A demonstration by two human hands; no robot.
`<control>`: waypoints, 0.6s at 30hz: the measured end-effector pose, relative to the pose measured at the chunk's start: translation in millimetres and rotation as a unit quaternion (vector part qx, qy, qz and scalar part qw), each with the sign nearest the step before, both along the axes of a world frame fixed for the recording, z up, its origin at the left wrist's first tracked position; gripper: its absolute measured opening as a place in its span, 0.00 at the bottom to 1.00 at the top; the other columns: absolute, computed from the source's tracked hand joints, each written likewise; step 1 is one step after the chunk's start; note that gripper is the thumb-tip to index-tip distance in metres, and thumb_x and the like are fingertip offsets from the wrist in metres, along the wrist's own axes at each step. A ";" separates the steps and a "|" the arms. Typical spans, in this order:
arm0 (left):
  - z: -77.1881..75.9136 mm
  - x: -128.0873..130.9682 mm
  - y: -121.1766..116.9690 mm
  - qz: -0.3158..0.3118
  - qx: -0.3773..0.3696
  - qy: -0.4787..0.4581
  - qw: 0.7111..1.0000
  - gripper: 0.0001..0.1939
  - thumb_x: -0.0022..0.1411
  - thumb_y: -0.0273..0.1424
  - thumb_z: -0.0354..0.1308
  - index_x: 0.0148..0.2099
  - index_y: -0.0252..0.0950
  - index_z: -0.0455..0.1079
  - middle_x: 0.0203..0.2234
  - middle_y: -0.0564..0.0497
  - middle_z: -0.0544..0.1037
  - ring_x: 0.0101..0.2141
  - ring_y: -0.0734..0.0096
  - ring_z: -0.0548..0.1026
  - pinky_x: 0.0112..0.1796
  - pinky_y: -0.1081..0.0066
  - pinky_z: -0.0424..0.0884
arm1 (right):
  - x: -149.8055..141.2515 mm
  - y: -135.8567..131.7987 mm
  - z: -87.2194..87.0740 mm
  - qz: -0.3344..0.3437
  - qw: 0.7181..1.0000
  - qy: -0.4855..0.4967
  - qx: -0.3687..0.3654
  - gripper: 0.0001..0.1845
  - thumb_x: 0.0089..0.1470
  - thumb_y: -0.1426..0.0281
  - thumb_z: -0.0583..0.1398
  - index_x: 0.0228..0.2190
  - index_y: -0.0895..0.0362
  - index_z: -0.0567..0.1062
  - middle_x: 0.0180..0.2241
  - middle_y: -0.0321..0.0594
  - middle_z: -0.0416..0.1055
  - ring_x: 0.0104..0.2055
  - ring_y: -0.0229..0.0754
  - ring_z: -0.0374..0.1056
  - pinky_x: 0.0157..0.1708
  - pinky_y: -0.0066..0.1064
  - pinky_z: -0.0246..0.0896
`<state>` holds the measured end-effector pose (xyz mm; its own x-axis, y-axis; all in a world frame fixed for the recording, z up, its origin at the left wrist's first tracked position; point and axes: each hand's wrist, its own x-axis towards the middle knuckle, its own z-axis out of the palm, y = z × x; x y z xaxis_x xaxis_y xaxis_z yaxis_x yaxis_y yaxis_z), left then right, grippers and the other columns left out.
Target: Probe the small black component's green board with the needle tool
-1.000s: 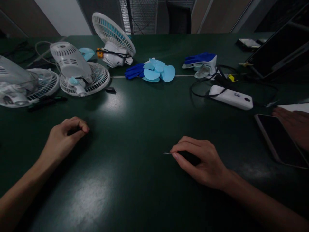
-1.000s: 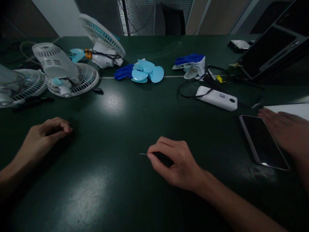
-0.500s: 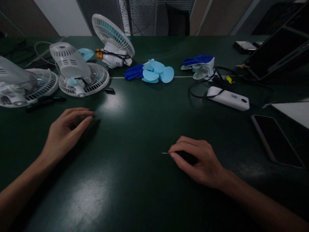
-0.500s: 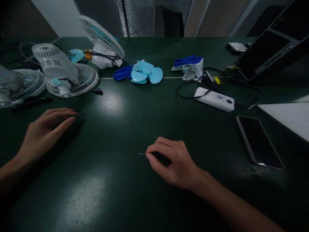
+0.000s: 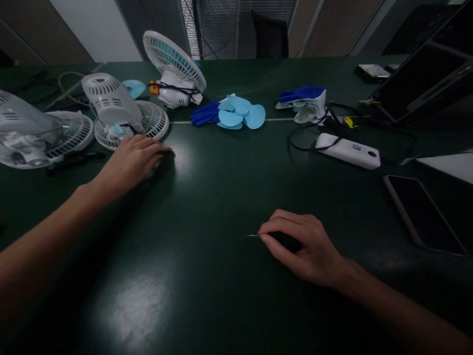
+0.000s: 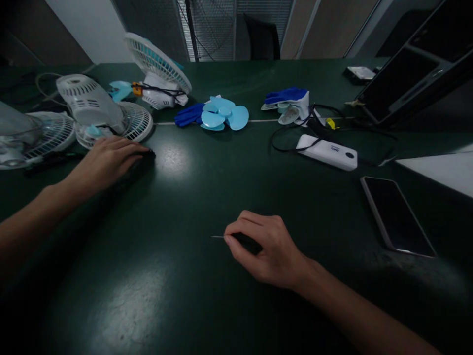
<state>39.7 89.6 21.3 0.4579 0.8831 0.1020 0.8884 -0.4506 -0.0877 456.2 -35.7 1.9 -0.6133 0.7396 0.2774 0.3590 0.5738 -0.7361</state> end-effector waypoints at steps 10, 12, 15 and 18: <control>-4.8 -18.1 -41.0 0.049 -0.032 -0.115 0.992 0.18 0.72 0.40 0.48 0.53 0.35 0.72 0.51 0.41 0.76 0.50 0.55 0.73 0.52 0.57 0.69 | -2.1 -1.2 2.9 -0.003 1.000 0.000 0.013 0.06 0.65 0.71 0.59 0.40 0.58 0.78 0.32 0.37 0.72 0.30 0.36 0.67 0.28 0.29 0.60; -9.3 -22.6 -45.1 0.117 -0.026 -0.174 0.977 0.16 0.68 0.42 0.54 0.50 0.37 0.72 0.47 0.44 0.77 0.43 0.59 0.75 0.46 0.61 0.71 | -2.3 -1.3 3.2 -0.005 1.000 0.000 0.015 0.06 0.65 0.72 0.59 0.40 0.58 0.78 0.32 0.37 0.72 0.30 0.36 0.68 0.28 0.29 0.60; -19.4 -31.3 -54.0 0.193 -0.008 -0.288 0.938 0.21 0.61 0.43 0.63 0.53 0.38 0.71 0.47 0.47 0.78 0.41 0.63 0.76 0.44 0.65 0.71 | -2.4 -1.4 3.0 -0.006 1.000 0.002 0.012 0.06 0.65 0.72 0.60 0.40 0.58 0.78 0.32 0.37 0.72 0.31 0.35 0.68 0.29 0.29 0.61; -25.9 -38.0 -66.8 0.216 -0.013 -0.346 0.913 0.25 0.60 0.43 0.65 0.56 0.39 0.70 0.49 0.47 0.77 0.42 0.64 0.77 0.42 0.68 0.72 | -2.4 -1.7 2.5 -0.006 1.000 0.004 0.013 0.06 0.65 0.72 0.60 0.40 0.58 0.78 0.33 0.37 0.72 0.31 0.36 0.68 0.30 0.29 0.61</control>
<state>1.7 22.8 -4.6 -0.0994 0.9726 0.2104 0.8223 -0.0388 0.5677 453.8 -37.4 4.3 -0.6014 0.7396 0.3020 0.3609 0.5888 -0.7232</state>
